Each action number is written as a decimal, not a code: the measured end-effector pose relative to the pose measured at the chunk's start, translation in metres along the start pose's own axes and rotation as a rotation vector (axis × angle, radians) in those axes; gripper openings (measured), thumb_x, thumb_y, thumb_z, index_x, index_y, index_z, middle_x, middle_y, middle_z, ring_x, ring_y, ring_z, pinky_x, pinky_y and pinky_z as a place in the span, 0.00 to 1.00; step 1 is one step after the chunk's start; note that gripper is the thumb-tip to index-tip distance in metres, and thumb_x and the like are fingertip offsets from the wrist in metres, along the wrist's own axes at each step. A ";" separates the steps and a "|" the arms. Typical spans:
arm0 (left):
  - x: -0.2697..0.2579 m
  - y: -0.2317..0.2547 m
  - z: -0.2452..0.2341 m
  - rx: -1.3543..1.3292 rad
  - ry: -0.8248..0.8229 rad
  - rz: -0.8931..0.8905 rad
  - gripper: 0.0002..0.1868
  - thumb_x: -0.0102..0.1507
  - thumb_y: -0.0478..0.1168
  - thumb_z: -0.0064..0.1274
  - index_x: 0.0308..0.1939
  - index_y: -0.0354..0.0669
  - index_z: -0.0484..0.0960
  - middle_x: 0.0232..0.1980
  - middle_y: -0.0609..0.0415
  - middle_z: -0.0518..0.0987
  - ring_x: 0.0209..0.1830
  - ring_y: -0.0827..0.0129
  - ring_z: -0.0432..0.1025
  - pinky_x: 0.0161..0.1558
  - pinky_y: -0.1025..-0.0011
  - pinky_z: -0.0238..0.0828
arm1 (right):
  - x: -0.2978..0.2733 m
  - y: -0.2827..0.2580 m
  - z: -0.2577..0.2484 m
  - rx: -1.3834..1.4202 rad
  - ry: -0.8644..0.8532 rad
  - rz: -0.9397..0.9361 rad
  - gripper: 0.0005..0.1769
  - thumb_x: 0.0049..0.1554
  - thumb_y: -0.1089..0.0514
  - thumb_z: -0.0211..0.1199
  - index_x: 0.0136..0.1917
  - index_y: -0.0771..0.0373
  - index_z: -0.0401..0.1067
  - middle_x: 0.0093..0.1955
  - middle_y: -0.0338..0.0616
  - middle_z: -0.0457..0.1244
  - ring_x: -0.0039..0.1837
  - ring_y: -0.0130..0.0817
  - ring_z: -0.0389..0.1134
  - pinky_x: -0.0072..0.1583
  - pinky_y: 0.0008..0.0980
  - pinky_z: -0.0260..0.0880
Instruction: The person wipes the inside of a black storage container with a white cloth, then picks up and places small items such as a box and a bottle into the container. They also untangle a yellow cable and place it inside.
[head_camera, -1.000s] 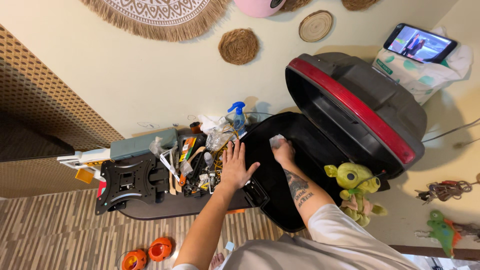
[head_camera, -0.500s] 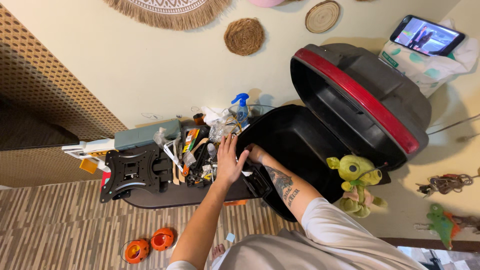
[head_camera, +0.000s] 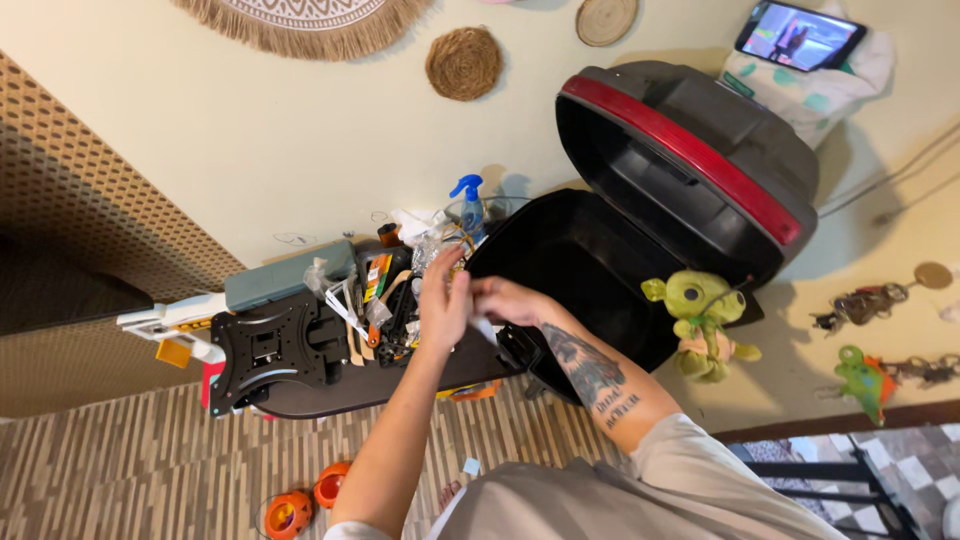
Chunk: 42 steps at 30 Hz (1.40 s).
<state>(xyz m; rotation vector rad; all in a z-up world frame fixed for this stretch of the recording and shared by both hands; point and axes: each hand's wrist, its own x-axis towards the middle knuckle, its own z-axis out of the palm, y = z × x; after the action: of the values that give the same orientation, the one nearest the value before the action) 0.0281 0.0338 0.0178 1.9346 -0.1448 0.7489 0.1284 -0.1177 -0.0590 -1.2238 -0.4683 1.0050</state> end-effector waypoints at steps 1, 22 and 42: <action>0.000 0.000 -0.006 -0.111 -0.034 -0.055 0.23 0.71 0.47 0.47 0.65 0.35 0.76 0.68 0.41 0.76 0.71 0.54 0.68 0.73 0.60 0.60 | -0.012 -0.004 0.008 -0.082 -0.069 -0.023 0.13 0.58 0.65 0.59 0.57 0.62 0.73 0.43 0.35 0.65 0.42 0.23 0.64 0.44 0.24 0.63; -0.048 -0.017 0.011 -0.486 -0.560 -0.434 0.09 0.64 0.37 0.61 0.39 0.39 0.75 0.32 0.61 0.78 0.31 0.81 0.69 0.35 0.79 0.68 | -0.129 0.027 0.078 0.415 0.593 -0.312 0.13 0.62 0.56 0.58 0.57 0.64 0.72 0.51 0.42 0.69 0.53 0.32 0.70 0.57 0.33 0.70; -0.022 -0.042 0.024 -0.432 -0.309 -0.466 0.09 0.70 0.39 0.56 0.39 0.37 0.79 0.29 0.59 0.76 0.27 0.78 0.70 0.32 0.78 0.65 | -0.131 0.006 0.021 0.507 0.750 -0.519 0.07 0.62 0.61 0.59 0.53 0.63 0.68 0.53 0.43 0.66 0.58 0.33 0.68 0.63 0.37 0.67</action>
<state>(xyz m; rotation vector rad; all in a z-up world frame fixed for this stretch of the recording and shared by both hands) 0.0383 0.0285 -0.0342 1.5691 -0.0349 0.0933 0.0423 -0.2152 -0.0309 -0.8605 0.0733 0.1556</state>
